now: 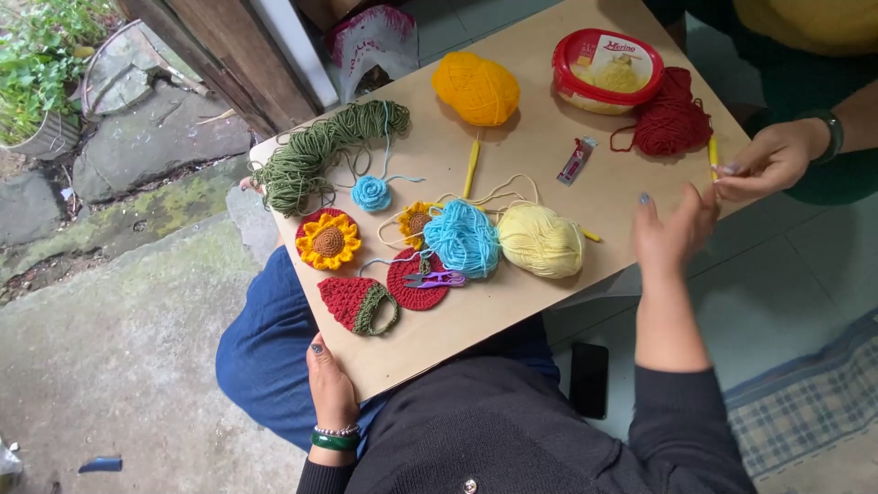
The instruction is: A person is crocheting a small red decorative piece using a crochet hook and yarn.
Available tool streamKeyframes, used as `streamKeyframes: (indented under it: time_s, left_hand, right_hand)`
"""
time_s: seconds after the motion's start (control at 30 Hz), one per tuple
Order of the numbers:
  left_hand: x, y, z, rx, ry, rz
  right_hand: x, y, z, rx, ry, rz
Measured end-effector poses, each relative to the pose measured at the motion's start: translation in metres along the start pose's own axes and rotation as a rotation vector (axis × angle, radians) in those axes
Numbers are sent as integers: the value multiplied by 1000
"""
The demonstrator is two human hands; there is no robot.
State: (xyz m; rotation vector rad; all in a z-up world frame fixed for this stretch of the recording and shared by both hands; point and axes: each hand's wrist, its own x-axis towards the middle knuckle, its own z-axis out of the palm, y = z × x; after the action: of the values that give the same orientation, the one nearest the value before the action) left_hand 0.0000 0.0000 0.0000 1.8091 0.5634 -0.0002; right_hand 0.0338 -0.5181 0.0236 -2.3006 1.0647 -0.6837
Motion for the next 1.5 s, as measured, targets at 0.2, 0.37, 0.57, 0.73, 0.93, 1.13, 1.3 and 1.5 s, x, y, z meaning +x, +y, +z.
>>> streamKeyframes:
  time_s: [0.2, 0.37, 0.57, 0.73, 0.93, 1.13, 1.3, 1.5]
  left_hand:
    - [3, -5, -6, 23, -10, 17]
    - [13, -21, -14, 65, 92, 236]
    - [-8, 50, -7, 419, 94, 941]
    - [-24, 102, 55, 456, -322, 1254]
    - [-30, 137, 122, 762, -505, 1401]
    - [-63, 130, 109, 90, -1395, 358]
    - [-46, 49, 67, -858, -1301, -25]
    - [-45, 18, 11, -879, -1110, -294]
  right_hand:
    - [86, -100, -25, -156, -275, 314]
    - [110, -104, 0, -318, -303, 337]
    - [116, -32, 26, -135, -85, 181]
    - [69, -28, -17, 214, -84, 308]
    - [1, -10, -86, 424, -180, 161]
    - [-110, -83, -113, 680, -811, -209]
    - [-182, -87, -13, 363, -791, -1197]
    - [-230, -128, 5, 572, -1343, -1184]
